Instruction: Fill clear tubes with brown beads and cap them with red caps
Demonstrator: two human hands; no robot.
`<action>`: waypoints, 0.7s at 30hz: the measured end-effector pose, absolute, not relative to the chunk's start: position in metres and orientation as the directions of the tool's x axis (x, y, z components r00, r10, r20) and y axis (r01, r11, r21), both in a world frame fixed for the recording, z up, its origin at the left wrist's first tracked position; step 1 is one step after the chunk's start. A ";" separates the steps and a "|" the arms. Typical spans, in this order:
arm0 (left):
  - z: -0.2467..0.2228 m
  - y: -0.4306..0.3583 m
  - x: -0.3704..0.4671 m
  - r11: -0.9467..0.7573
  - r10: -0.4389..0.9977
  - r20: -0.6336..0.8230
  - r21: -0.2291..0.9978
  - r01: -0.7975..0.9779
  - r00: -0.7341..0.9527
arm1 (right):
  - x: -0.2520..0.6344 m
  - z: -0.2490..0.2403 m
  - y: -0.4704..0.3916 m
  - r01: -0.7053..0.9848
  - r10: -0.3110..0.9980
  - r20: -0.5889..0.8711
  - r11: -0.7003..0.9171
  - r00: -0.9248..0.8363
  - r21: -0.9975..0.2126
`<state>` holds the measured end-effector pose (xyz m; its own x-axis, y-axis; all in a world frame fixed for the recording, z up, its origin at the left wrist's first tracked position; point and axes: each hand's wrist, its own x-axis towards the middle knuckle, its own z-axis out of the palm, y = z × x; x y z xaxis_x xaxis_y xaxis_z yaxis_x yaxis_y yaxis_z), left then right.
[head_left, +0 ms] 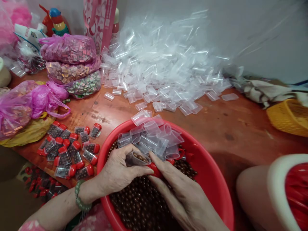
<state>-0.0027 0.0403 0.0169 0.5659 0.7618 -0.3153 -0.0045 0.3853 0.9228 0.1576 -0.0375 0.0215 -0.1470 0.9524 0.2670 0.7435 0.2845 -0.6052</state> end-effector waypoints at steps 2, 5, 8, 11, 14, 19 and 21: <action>0.017 0.040 -0.003 0.395 0.750 -0.323 0.919 0.000 0.577 | 0.164 0.023 -0.037 0.723 0.963 0.248 0.243 -0.103 -0.646; 0.016 0.039 -0.003 0.382 0.732 -0.308 0.924 0.010 0.608 | 0.170 0.031 -0.038 0.677 0.987 0.158 0.108 0.013 -0.728; 0.015 0.038 -0.003 0.373 0.703 -0.270 0.928 -0.018 0.658 | 0.168 0.039 -0.039 0.620 0.985 0.143 0.053 0.095 -0.783; 0.014 0.036 -0.003 0.398 0.656 -0.267 0.917 -0.023 0.706 | 0.161 0.042 -0.035 0.600 0.968 0.242 0.153 0.069 -0.785; 0.013 0.034 -0.004 0.410 0.612 -0.269 0.912 -0.007 0.744 | 0.155 0.042 -0.028 0.586 0.954 0.297 0.256 -0.026 -0.769; 0.011 0.034 -0.005 0.350 0.586 -0.233 0.937 0.016 0.776 | 0.148 0.040 -0.023 0.608 0.930 0.365 0.317 -0.047 -0.728; 0.010 0.034 -0.007 0.336 0.595 -0.240 0.941 0.034 0.767 | 0.147 0.039 -0.023 0.639 0.938 0.345 0.275 -0.017 -0.718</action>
<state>-0.0065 0.0344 0.0095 0.7668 0.5952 -0.2401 0.0339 0.3360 0.9412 0.1467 -0.0234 0.0392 -0.0167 0.9384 0.3451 0.6395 0.2754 -0.7178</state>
